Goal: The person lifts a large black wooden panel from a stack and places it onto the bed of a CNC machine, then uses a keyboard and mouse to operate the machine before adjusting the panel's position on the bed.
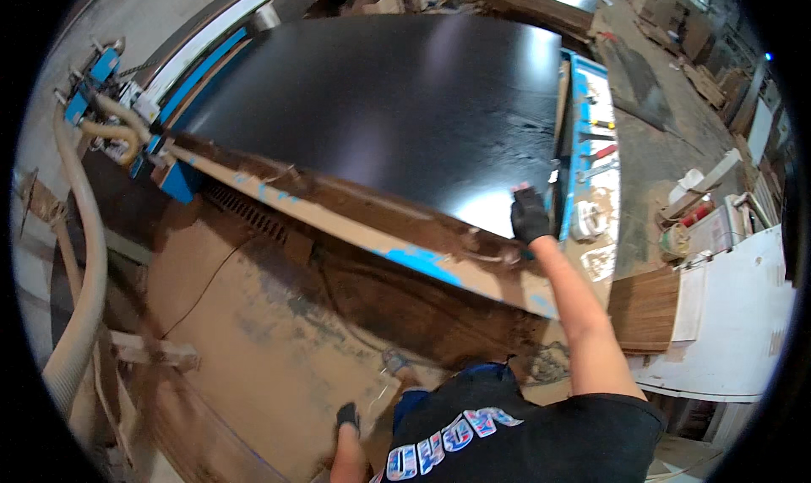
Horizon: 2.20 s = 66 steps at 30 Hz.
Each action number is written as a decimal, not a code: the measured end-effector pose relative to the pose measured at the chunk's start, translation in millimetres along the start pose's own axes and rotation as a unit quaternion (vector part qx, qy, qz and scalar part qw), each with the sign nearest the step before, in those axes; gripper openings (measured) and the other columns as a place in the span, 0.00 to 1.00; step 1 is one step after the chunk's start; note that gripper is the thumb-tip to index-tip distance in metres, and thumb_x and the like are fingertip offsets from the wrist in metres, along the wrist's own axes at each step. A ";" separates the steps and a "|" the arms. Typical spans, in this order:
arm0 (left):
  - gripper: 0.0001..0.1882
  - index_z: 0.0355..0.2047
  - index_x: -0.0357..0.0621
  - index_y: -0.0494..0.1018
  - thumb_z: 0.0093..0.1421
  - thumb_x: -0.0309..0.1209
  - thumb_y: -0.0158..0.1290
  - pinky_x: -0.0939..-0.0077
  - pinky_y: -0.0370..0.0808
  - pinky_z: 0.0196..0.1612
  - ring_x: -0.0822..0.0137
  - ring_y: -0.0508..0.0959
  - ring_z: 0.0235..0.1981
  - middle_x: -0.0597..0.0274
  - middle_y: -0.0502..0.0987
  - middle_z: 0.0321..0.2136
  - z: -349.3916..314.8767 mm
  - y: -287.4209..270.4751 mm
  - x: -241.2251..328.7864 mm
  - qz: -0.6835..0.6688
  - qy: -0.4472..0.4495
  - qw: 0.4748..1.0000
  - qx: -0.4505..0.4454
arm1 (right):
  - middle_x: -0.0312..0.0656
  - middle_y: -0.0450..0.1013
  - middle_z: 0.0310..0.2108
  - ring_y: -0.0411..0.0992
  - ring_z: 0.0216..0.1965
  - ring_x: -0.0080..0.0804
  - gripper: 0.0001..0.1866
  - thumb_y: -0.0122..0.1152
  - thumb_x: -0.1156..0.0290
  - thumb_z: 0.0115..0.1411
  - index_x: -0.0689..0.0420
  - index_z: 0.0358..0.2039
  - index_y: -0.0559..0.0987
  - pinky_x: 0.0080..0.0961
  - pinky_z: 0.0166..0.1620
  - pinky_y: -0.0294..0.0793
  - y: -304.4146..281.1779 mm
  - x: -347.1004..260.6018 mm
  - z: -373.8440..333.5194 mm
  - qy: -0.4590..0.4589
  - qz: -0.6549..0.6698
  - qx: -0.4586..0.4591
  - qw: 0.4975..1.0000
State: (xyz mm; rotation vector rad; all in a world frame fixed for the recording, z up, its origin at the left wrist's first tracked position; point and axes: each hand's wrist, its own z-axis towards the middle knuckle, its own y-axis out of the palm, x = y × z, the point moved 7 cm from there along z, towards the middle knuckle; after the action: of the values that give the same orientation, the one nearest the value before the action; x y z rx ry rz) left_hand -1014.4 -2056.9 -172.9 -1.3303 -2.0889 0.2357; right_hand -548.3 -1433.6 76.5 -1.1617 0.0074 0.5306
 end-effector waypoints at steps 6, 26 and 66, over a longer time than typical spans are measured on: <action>0.23 0.51 0.43 0.75 0.69 0.38 0.34 0.59 0.69 0.58 0.53 0.74 0.55 0.50 0.72 0.57 108.6 -35.3 193.7 0.365 0.235 0.901 0.013 | 0.49 0.55 0.69 0.54 0.68 0.50 0.30 0.47 0.55 0.64 0.47 0.66 0.64 0.40 0.68 0.52 4.0 16.3 -4.6 0.127 -0.090 -0.115 0.981; 0.37 0.71 0.53 0.47 0.67 0.55 0.33 0.40 0.43 0.68 0.38 0.46 0.70 0.50 0.44 0.71 29.8 159.0 788.8 0.526 0.554 0.613 0.202 | 0.50 0.56 0.68 0.52 0.69 0.50 0.33 0.53 0.55 0.62 0.51 0.66 0.63 0.47 0.69 0.47 -22.8 -52.9 -3.1 0.167 -0.179 -0.048 0.968; 0.40 0.72 0.52 0.42 0.67 0.57 0.37 0.48 0.43 0.70 0.45 0.42 0.72 0.51 0.39 0.72 24.0 125.4 809.7 0.581 0.542 0.592 0.132 | 0.60 0.43 0.71 0.39 0.71 0.64 0.41 0.41 0.38 0.64 0.46 0.71 0.52 0.57 0.69 0.33 -0.5 -50.2 0.3 0.411 -0.243 -0.147 0.866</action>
State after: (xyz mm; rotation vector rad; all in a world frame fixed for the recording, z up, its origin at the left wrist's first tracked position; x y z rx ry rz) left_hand -1162.5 -1294.6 89.6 -1.7561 0.0216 0.1603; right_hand -592.2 -1453.3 90.9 -1.5531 0.3709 -0.4562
